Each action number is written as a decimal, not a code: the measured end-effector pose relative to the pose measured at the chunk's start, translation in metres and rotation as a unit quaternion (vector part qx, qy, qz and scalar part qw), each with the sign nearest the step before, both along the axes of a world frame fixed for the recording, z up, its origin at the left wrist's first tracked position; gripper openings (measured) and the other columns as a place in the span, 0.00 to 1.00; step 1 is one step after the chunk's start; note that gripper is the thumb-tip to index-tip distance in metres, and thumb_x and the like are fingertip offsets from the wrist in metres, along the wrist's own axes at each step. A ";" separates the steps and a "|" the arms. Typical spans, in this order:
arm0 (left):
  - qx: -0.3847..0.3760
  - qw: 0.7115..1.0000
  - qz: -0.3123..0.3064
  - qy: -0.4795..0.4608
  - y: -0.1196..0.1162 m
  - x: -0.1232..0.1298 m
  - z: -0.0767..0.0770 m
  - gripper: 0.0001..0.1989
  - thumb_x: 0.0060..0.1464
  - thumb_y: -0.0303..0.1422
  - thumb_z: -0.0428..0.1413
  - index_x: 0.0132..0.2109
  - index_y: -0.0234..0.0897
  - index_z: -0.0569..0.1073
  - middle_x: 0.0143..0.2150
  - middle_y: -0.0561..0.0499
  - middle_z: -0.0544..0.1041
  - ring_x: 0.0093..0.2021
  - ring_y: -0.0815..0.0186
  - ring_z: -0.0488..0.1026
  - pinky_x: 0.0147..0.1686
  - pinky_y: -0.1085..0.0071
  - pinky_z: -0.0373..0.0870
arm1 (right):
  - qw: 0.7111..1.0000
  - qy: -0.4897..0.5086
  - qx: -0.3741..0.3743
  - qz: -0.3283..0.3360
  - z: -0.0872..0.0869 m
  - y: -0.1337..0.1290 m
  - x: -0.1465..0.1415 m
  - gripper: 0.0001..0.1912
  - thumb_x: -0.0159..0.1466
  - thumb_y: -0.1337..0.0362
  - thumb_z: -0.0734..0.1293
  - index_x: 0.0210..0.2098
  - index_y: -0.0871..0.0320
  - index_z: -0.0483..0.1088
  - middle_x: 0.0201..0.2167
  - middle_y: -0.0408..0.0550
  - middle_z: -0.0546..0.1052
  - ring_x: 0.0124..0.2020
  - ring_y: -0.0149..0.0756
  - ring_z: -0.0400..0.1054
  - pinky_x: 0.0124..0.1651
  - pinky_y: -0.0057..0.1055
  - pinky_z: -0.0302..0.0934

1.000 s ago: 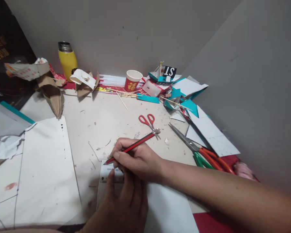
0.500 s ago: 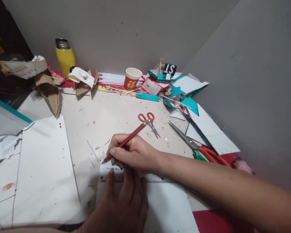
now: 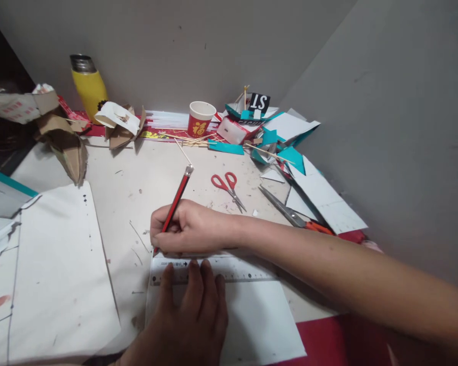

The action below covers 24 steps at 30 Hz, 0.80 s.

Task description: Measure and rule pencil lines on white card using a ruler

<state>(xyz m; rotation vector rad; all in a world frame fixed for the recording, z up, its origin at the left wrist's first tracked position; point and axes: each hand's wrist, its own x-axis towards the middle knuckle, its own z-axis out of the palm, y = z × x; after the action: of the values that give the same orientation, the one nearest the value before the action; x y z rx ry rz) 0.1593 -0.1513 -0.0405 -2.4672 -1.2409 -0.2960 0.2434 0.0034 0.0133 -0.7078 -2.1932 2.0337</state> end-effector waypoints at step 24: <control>-0.042 0.999 -0.013 0.016 0.001 -0.003 0.009 0.21 0.64 0.35 0.42 0.58 0.35 0.69 0.57 0.42 0.74 0.58 0.48 0.63 0.51 0.50 0.60 | 0.977 0.024 0.199 0.075 0.010 0.000 0.010 0.10 0.58 0.75 0.61 0.24 0.57 0.58 0.22 0.37 0.62 0.25 0.25 0.55 0.29 0.23 0.53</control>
<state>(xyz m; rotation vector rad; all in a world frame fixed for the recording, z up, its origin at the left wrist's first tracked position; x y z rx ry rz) 0.1559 -0.1505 -0.0314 -2.5503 -1.2320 -0.2162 0.2537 0.0035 0.0234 -0.4552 -2.5778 1.5638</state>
